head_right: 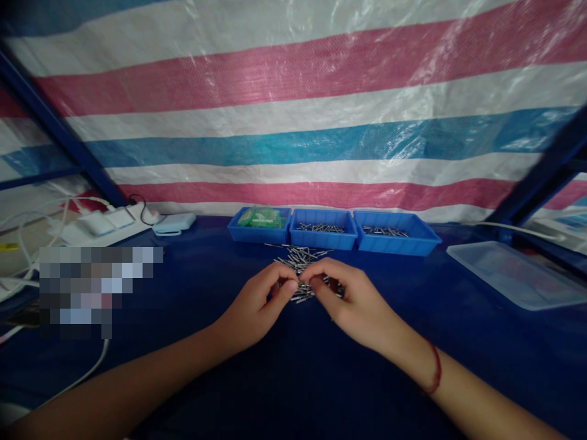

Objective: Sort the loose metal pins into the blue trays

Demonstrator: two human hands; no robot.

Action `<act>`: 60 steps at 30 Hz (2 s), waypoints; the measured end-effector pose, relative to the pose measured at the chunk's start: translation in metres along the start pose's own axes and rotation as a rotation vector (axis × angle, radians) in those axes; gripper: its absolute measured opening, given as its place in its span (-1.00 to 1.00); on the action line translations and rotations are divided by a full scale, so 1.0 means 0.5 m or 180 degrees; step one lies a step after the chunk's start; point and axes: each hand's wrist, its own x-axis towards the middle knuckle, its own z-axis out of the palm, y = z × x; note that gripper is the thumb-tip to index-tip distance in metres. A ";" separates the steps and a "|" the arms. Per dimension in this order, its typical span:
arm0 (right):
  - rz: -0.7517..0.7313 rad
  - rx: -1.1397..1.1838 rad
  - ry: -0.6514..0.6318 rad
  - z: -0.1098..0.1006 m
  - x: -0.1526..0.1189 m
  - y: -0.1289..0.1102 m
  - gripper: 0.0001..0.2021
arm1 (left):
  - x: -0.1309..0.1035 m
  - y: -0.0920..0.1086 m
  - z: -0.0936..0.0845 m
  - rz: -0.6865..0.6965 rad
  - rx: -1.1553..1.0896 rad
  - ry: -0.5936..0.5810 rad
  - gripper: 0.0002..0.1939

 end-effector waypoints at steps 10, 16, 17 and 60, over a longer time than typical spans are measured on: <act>0.0117 0.0888 0.0282 0.031 -0.003 0.003 -0.85 | -0.001 -0.015 0.010 -0.0298 -0.0372 -0.0077 -0.85; 0.0072 0.0869 0.0273 0.030 -0.004 -0.002 -0.88 | 0.003 -0.006 0.001 -0.0292 -0.0325 -0.0294 -0.80; 0.0078 0.0897 0.0281 0.030 -0.005 -0.003 -0.88 | 0.004 -0.004 0.000 -0.0265 -0.0308 -0.0332 -0.79; -0.0144 0.0403 0.0352 0.026 -0.007 -0.008 -0.85 | 0.000 0.000 0.002 -0.0293 -0.0389 0.0240 -0.95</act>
